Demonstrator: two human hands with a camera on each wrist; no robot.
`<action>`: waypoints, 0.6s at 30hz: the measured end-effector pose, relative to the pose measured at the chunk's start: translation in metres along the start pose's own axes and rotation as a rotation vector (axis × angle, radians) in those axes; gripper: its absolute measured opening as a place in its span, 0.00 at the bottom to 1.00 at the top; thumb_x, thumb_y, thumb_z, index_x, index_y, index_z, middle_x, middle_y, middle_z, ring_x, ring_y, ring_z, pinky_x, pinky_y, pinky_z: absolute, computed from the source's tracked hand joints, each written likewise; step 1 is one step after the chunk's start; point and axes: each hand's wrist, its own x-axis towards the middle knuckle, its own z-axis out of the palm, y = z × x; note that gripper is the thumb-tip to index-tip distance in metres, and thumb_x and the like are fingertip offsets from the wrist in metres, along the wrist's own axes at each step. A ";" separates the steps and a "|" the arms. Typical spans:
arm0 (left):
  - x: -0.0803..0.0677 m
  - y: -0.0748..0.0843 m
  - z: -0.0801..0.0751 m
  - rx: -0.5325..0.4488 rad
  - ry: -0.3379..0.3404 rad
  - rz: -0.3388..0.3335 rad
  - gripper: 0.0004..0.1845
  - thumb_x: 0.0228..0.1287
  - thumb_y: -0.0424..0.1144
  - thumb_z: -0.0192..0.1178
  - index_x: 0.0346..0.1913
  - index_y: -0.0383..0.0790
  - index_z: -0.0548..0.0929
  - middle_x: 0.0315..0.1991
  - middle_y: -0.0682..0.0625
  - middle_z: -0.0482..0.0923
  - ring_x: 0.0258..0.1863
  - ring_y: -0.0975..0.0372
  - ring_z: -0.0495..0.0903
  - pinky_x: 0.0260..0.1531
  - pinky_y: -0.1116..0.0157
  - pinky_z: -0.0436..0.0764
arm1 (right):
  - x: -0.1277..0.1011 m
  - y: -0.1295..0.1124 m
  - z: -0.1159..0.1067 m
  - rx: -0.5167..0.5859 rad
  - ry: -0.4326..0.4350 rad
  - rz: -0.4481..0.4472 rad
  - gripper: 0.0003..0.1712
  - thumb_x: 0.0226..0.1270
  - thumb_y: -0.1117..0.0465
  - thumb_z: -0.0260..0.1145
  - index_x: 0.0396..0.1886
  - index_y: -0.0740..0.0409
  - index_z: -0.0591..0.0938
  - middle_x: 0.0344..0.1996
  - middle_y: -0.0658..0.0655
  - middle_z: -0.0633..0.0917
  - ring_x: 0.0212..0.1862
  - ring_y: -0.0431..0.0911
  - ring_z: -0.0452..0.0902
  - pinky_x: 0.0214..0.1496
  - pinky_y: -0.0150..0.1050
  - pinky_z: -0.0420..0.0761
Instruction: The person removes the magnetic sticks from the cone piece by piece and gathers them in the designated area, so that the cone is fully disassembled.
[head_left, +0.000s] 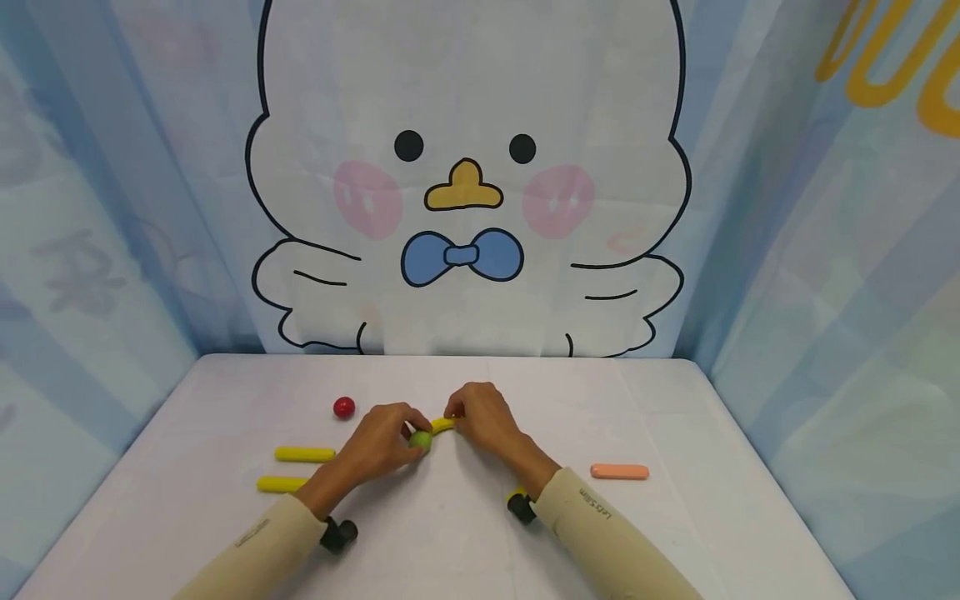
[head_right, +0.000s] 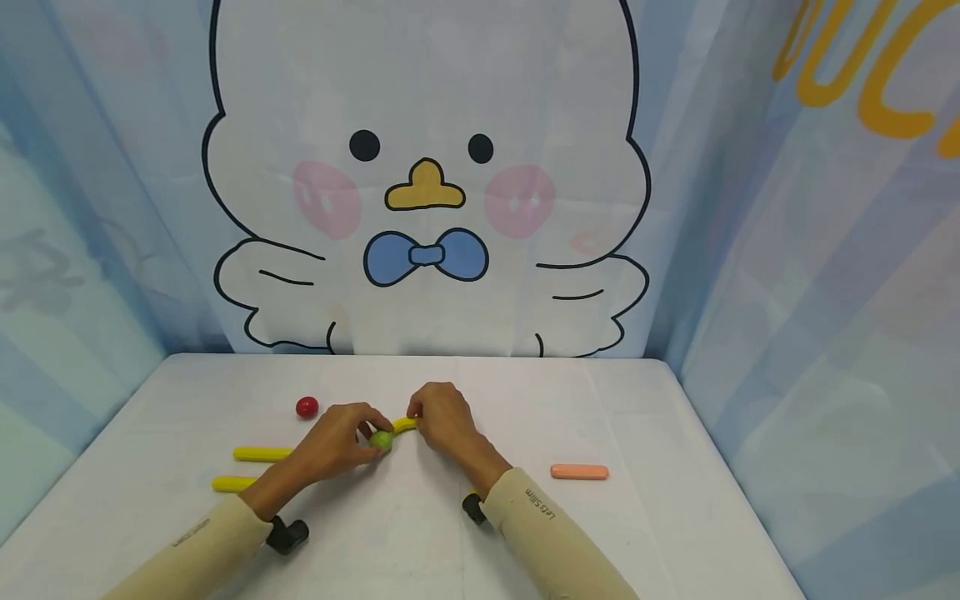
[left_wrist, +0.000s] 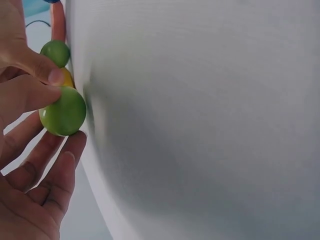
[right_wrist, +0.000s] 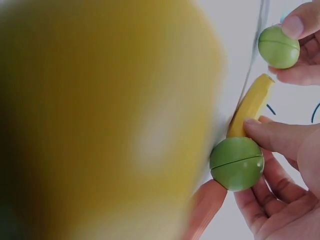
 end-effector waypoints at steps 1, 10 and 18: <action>-0.001 0.000 -0.001 0.000 0.000 -0.005 0.14 0.57 0.33 0.80 0.46 0.48 0.92 0.44 0.56 0.89 0.41 0.64 0.83 0.48 0.61 0.87 | 0.000 0.000 0.000 -0.004 0.002 -0.002 0.09 0.60 0.73 0.78 0.33 0.54 0.93 0.32 0.51 0.90 0.38 0.43 0.82 0.46 0.39 0.83; -0.013 -0.007 -0.021 -0.018 0.049 -0.003 0.17 0.58 0.32 0.78 0.51 0.46 0.91 0.46 0.56 0.88 0.46 0.61 0.84 0.48 0.59 0.87 | 0.001 -0.002 0.001 -0.004 -0.022 0.032 0.09 0.61 0.72 0.78 0.32 0.53 0.93 0.31 0.49 0.89 0.35 0.41 0.79 0.44 0.37 0.81; -0.018 -0.025 -0.049 0.071 0.136 0.060 0.18 0.61 0.30 0.76 0.54 0.43 0.90 0.49 0.51 0.88 0.48 0.55 0.85 0.48 0.58 0.84 | 0.001 -0.003 0.000 0.022 -0.033 0.055 0.09 0.61 0.73 0.77 0.33 0.54 0.94 0.31 0.49 0.90 0.35 0.41 0.78 0.43 0.36 0.81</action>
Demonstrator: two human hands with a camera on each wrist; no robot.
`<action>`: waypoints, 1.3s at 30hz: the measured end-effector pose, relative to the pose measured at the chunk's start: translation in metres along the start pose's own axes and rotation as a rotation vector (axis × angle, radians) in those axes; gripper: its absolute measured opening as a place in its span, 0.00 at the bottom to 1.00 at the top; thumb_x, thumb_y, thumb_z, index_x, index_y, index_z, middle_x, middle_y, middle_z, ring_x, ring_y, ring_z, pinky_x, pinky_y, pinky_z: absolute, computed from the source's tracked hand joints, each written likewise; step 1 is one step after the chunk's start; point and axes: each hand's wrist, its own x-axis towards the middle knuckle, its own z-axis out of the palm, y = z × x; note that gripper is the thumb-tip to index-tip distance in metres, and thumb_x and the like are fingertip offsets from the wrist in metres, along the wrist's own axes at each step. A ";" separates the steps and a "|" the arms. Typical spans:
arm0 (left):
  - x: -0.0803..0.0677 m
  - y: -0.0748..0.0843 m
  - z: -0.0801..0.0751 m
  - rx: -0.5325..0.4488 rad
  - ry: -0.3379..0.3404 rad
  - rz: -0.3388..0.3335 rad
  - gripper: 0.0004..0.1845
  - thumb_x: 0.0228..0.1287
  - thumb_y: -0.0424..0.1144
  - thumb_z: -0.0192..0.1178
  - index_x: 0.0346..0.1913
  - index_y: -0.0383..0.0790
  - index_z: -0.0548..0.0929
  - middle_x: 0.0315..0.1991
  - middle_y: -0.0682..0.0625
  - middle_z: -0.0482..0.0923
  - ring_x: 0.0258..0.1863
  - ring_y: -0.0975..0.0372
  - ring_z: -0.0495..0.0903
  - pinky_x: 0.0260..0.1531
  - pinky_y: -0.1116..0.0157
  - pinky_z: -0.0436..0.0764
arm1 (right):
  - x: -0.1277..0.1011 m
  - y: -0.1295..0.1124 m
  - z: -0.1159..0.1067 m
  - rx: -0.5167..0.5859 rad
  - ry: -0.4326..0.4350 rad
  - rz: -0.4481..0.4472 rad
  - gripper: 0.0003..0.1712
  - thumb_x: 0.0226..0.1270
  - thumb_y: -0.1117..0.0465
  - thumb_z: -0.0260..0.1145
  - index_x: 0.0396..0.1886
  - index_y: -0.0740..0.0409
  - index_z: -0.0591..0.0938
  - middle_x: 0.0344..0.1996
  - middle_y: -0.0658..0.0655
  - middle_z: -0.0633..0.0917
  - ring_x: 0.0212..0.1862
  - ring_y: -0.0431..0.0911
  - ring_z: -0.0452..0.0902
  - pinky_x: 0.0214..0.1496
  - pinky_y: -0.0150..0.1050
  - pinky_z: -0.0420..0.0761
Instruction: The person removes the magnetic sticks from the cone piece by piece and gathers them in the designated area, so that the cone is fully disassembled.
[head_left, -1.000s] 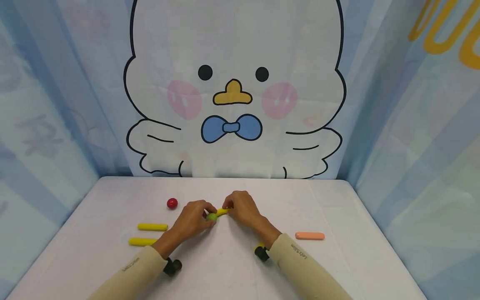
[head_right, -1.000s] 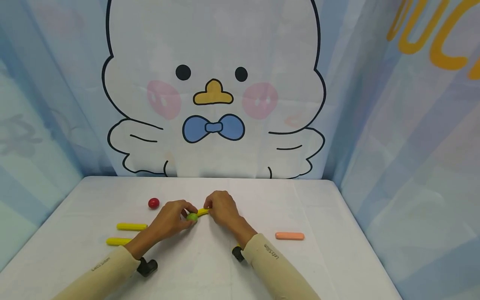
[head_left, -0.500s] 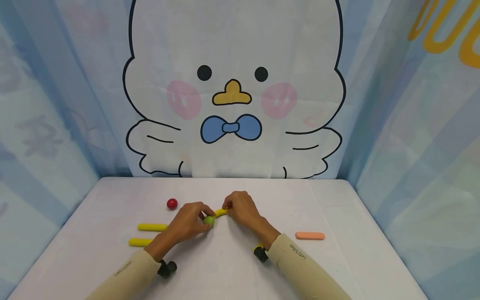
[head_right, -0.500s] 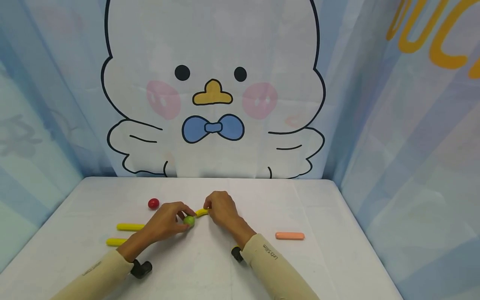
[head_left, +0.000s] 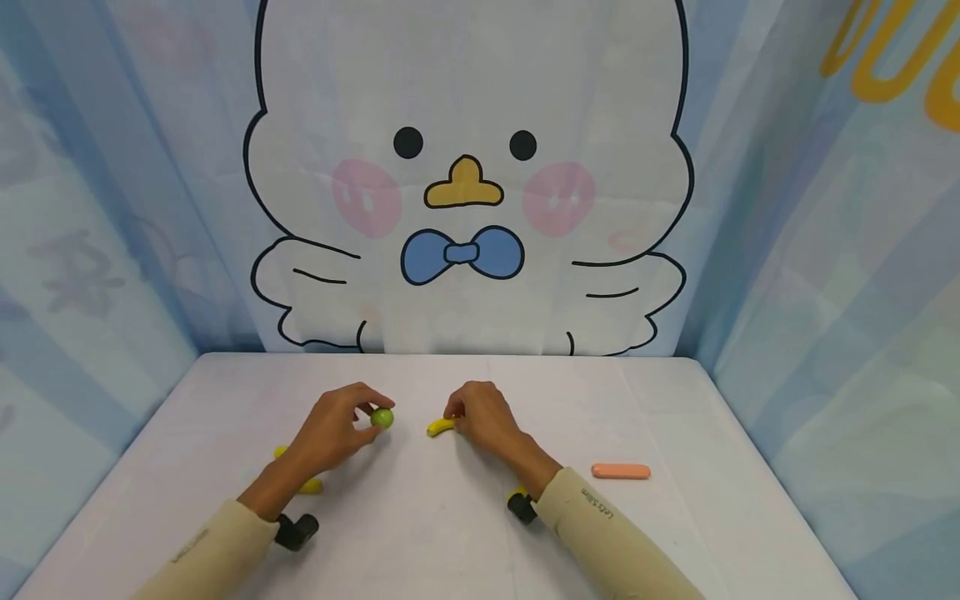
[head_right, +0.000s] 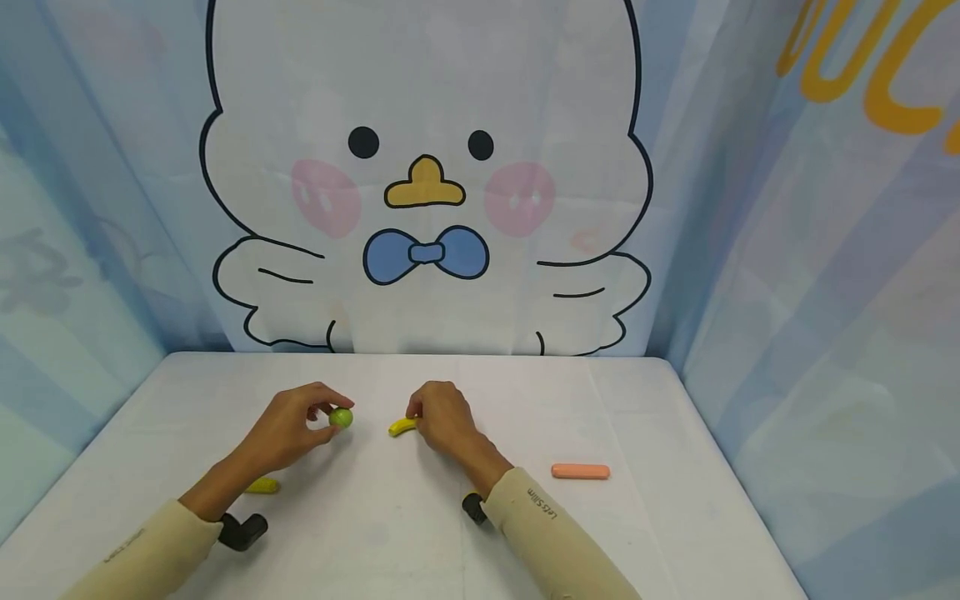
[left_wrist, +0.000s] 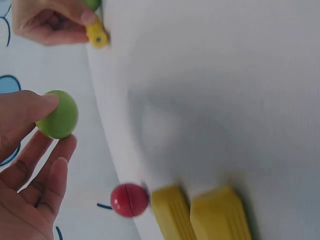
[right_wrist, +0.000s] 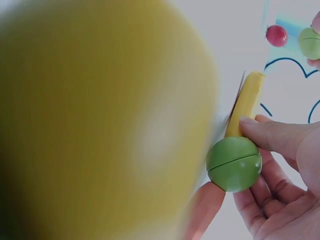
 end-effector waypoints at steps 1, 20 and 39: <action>-0.001 -0.002 -0.003 0.007 0.011 0.004 0.18 0.61 0.30 0.76 0.54 0.42 0.90 0.49 0.51 0.88 0.47 0.54 0.85 0.47 0.58 0.84 | 0.000 0.000 0.000 0.001 0.000 -0.001 0.09 0.61 0.72 0.78 0.33 0.54 0.94 0.31 0.49 0.90 0.35 0.41 0.78 0.43 0.36 0.81; -0.008 -0.045 -0.047 0.062 0.062 -0.063 0.18 0.62 0.27 0.74 0.55 0.37 0.89 0.54 0.41 0.87 0.51 0.46 0.84 0.52 0.46 0.86 | -0.005 -0.001 -0.003 0.030 -0.017 0.026 0.08 0.61 0.72 0.77 0.36 0.55 0.93 0.33 0.50 0.89 0.38 0.42 0.79 0.47 0.38 0.83; 0.003 -0.081 -0.051 0.120 -0.070 -0.200 0.18 0.61 0.24 0.72 0.54 0.34 0.88 0.53 0.36 0.86 0.51 0.43 0.82 0.56 0.42 0.84 | -0.007 -0.001 -0.004 0.040 -0.020 0.037 0.09 0.62 0.73 0.77 0.35 0.54 0.94 0.35 0.49 0.88 0.40 0.43 0.79 0.50 0.40 0.84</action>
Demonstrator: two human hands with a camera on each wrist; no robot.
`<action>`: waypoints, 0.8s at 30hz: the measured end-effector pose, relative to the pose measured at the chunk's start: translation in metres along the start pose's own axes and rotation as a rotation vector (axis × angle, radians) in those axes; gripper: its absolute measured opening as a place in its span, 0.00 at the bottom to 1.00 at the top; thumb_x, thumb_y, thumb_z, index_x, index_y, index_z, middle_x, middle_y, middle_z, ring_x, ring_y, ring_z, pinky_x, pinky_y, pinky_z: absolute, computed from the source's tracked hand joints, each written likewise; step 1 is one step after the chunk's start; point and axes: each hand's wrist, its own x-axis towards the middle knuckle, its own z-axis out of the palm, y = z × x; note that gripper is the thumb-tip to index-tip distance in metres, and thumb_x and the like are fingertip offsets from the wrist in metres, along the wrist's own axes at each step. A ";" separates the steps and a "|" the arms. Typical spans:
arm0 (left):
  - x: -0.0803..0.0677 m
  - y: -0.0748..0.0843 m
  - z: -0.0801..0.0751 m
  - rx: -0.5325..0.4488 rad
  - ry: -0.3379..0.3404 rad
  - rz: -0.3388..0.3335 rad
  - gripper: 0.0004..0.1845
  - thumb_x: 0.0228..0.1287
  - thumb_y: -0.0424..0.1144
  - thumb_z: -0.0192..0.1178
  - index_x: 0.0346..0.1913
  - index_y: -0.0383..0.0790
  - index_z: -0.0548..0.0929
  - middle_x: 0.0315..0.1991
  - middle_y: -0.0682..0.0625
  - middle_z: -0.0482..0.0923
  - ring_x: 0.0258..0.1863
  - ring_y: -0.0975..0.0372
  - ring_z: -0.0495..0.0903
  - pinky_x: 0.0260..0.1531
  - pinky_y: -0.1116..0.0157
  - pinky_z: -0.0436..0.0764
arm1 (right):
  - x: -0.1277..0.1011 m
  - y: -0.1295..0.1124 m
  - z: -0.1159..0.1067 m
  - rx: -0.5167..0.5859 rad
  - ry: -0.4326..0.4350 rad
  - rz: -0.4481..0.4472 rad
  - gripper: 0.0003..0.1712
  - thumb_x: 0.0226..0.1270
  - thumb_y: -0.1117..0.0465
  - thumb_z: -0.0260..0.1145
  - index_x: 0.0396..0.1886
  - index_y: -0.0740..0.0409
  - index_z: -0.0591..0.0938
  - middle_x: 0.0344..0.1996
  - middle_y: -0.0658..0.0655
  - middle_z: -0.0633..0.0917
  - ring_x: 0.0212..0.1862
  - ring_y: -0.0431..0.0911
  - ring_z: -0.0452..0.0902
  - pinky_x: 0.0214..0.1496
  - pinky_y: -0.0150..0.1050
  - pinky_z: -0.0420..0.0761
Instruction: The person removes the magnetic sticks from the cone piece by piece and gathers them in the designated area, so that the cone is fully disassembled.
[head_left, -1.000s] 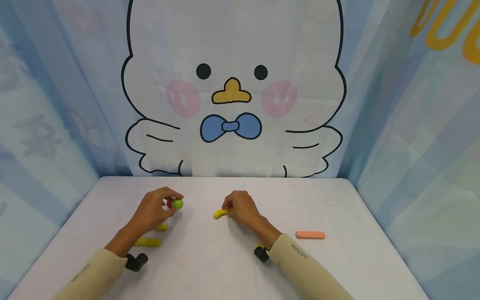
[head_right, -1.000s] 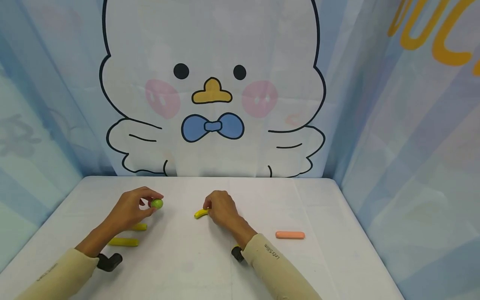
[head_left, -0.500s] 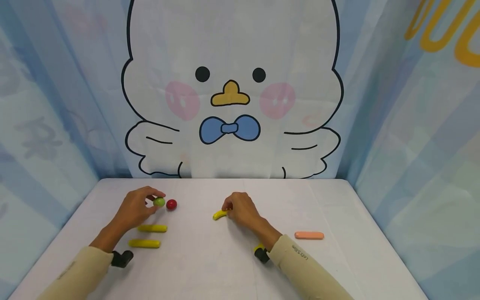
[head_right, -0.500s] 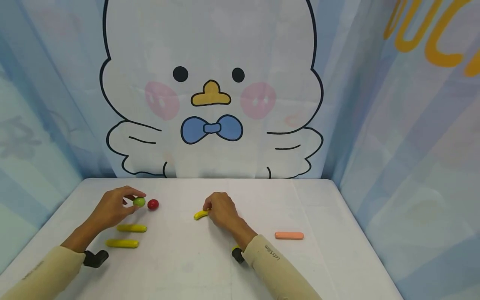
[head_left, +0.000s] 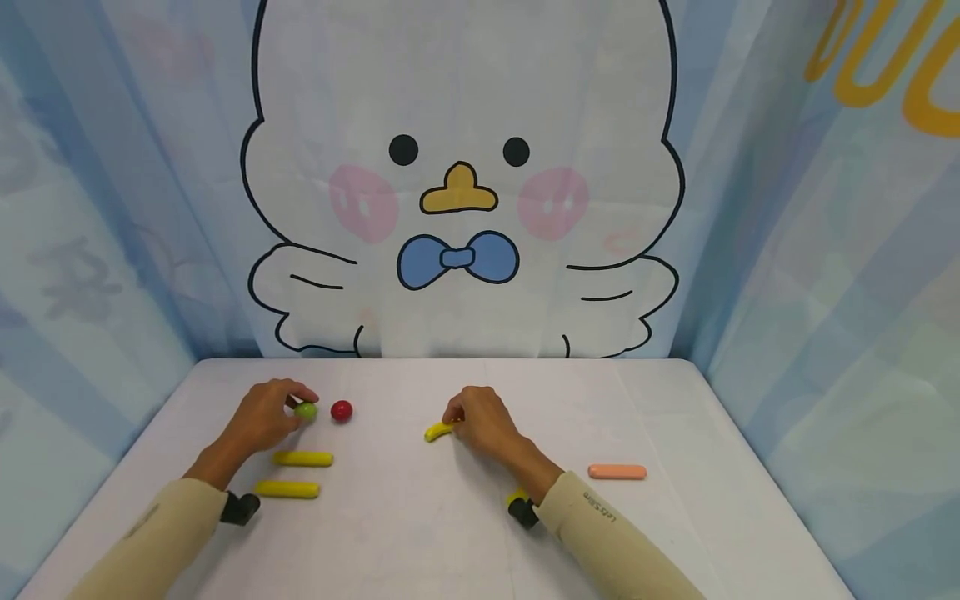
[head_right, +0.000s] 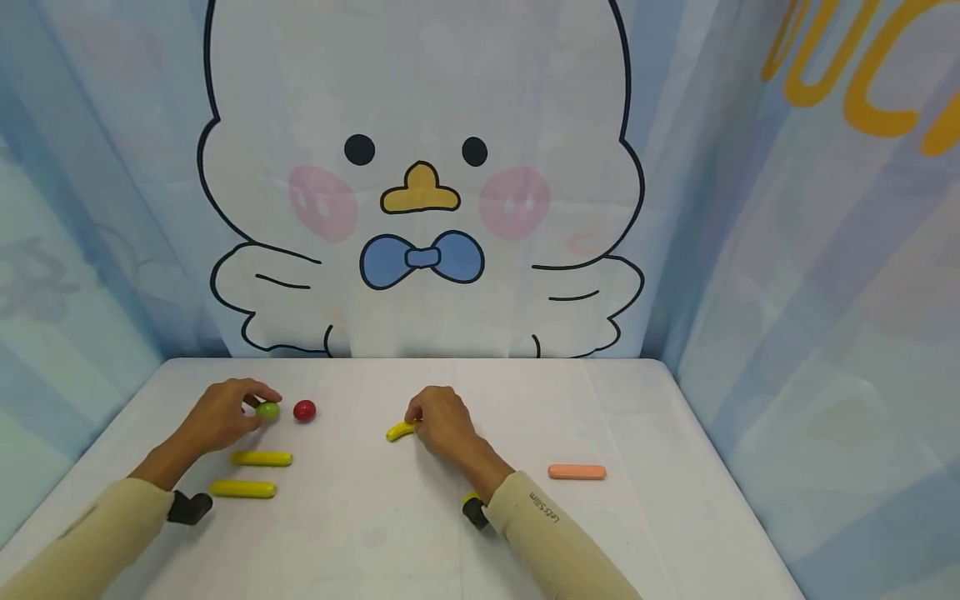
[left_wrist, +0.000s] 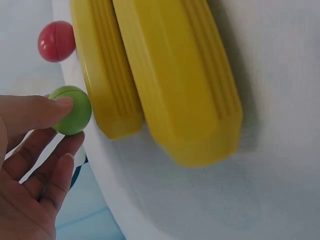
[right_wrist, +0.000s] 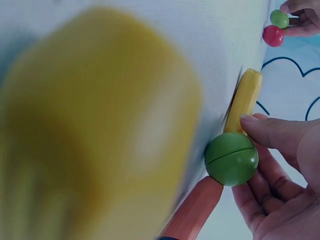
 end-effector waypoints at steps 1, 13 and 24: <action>0.002 -0.001 0.000 0.005 -0.007 -0.002 0.18 0.61 0.24 0.72 0.54 0.34 0.88 0.53 0.36 0.86 0.50 0.43 0.82 0.56 0.43 0.84 | 0.000 0.000 0.000 -0.001 0.002 -0.001 0.10 0.62 0.73 0.77 0.35 0.54 0.94 0.35 0.49 0.88 0.40 0.43 0.80 0.50 0.40 0.84; 0.013 -0.004 0.003 0.029 -0.018 0.020 0.17 0.62 0.25 0.71 0.55 0.33 0.88 0.52 0.36 0.86 0.50 0.43 0.83 0.55 0.43 0.84 | -0.004 0.001 0.001 0.003 0.013 -0.006 0.10 0.63 0.73 0.76 0.36 0.54 0.93 0.37 0.50 0.87 0.42 0.43 0.80 0.52 0.40 0.84; 0.011 -0.002 0.004 0.039 -0.019 0.015 0.19 0.62 0.26 0.72 0.57 0.34 0.87 0.55 0.34 0.85 0.51 0.42 0.83 0.55 0.42 0.85 | -0.007 0.005 -0.006 0.036 -0.002 0.001 0.11 0.65 0.69 0.76 0.45 0.54 0.93 0.41 0.52 0.87 0.44 0.44 0.79 0.53 0.40 0.83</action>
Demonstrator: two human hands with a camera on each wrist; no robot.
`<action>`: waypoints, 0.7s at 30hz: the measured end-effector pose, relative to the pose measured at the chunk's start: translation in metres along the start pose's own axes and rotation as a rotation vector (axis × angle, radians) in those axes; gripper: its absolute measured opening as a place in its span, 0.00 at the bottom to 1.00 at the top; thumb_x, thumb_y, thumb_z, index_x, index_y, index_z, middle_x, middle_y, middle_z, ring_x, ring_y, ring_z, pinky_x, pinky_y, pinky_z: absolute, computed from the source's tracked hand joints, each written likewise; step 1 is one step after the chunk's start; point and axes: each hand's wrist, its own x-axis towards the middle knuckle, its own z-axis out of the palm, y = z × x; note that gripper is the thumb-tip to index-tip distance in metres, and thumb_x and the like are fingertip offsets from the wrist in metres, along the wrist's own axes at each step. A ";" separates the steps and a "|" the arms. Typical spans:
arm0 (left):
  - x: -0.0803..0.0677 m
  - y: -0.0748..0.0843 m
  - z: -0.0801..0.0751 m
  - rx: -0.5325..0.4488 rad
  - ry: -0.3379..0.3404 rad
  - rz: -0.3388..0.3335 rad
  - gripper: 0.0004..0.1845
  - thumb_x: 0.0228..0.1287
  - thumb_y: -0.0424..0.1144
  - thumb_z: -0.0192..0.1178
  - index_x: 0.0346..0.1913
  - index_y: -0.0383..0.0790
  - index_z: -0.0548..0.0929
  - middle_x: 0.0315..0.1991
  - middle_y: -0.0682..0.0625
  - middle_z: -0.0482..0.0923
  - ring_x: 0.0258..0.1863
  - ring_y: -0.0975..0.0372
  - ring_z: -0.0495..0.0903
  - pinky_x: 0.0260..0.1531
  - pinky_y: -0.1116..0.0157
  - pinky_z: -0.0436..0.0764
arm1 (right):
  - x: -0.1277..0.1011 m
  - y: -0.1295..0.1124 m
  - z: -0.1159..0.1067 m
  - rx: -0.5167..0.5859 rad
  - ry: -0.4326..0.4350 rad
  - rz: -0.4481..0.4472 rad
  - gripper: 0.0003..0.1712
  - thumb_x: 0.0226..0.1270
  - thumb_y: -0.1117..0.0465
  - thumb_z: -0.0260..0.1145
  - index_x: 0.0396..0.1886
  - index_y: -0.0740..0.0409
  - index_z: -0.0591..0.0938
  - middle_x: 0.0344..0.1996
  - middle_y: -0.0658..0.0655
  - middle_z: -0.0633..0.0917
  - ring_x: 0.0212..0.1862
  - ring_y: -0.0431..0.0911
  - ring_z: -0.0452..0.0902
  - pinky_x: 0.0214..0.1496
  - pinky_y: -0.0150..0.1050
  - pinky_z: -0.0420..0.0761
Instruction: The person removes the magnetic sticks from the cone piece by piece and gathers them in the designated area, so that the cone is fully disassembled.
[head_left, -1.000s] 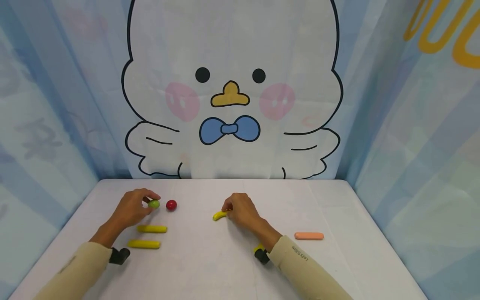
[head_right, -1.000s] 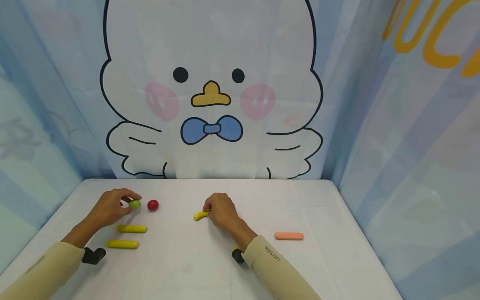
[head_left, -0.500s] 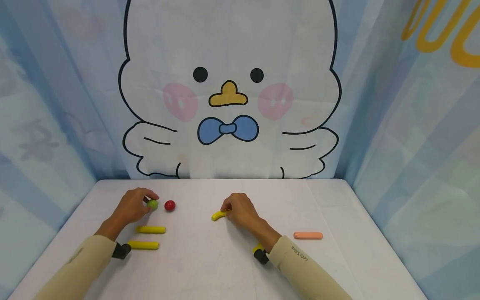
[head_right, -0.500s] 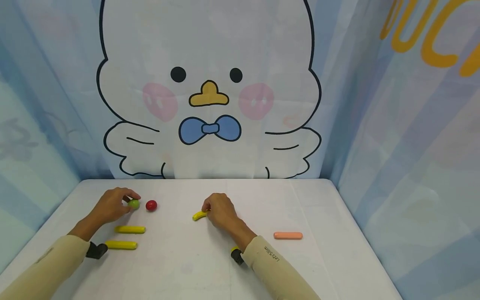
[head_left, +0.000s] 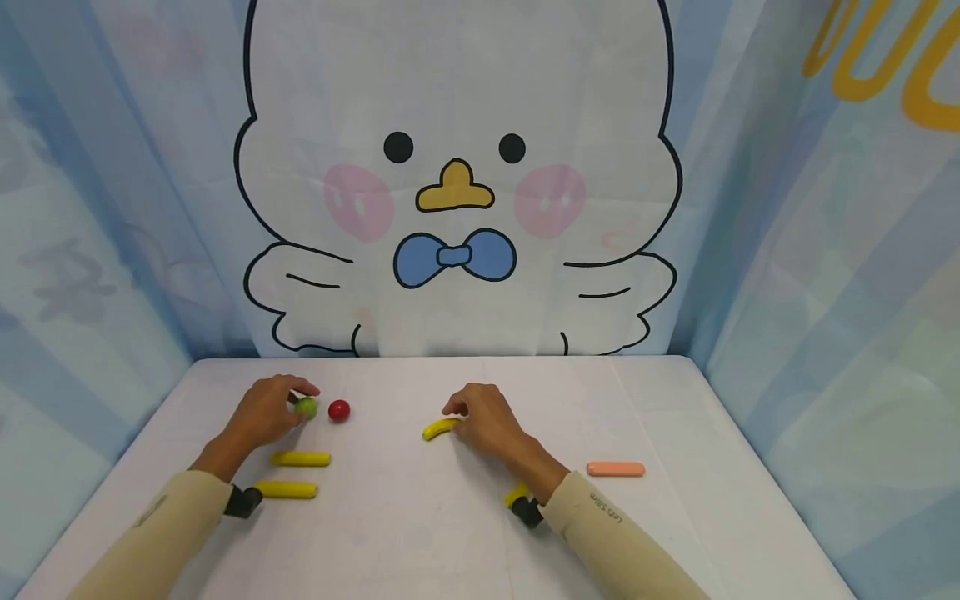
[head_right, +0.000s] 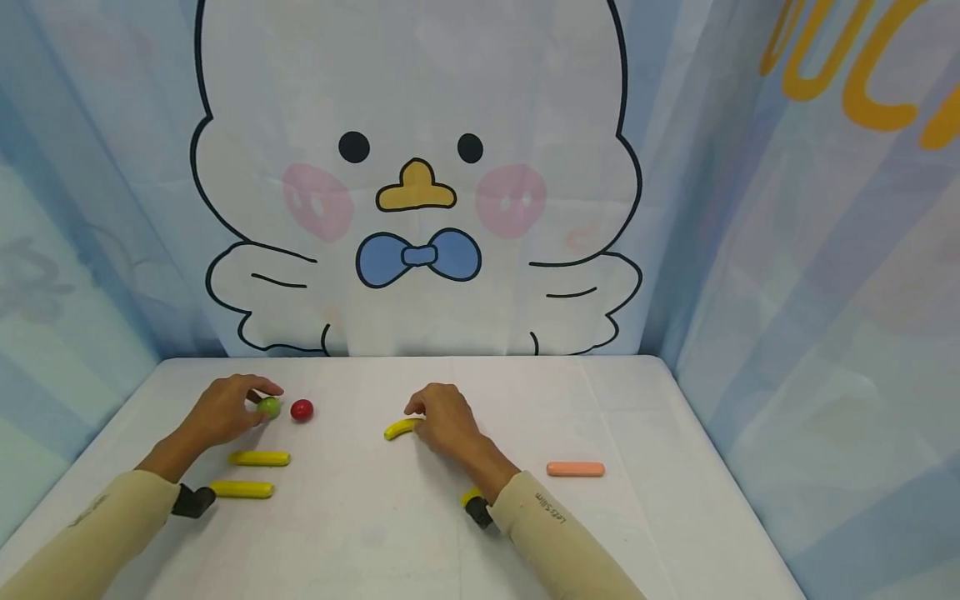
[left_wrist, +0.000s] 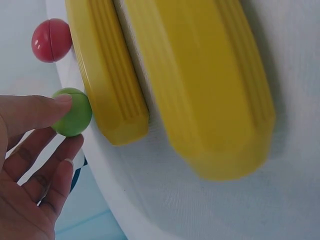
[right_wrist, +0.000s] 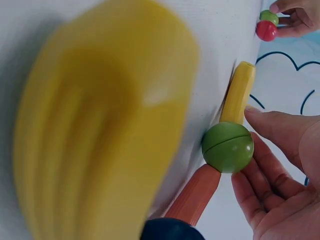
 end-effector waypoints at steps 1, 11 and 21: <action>0.000 0.000 0.000 0.000 0.000 0.000 0.19 0.62 0.26 0.72 0.57 0.34 0.87 0.55 0.34 0.85 0.51 0.42 0.83 0.55 0.42 0.85 | -0.001 0.000 -0.001 0.003 0.001 0.000 0.11 0.65 0.69 0.76 0.45 0.54 0.93 0.41 0.52 0.87 0.44 0.44 0.79 0.53 0.40 0.83; -0.005 0.003 -0.003 0.006 0.020 0.003 0.22 0.62 0.28 0.74 0.60 0.35 0.86 0.58 0.34 0.84 0.54 0.40 0.82 0.55 0.40 0.84 | -0.009 0.004 -0.010 0.015 0.003 -0.009 0.13 0.66 0.67 0.77 0.49 0.55 0.92 0.44 0.53 0.88 0.48 0.46 0.82 0.55 0.43 0.84; -0.006 0.028 -0.008 0.008 0.120 0.080 0.23 0.64 0.30 0.74 0.63 0.39 0.86 0.62 0.33 0.83 0.59 0.37 0.80 0.60 0.37 0.80 | -0.015 0.010 -0.018 0.015 0.016 -0.040 0.14 0.64 0.67 0.78 0.49 0.56 0.92 0.44 0.54 0.88 0.49 0.49 0.83 0.55 0.46 0.84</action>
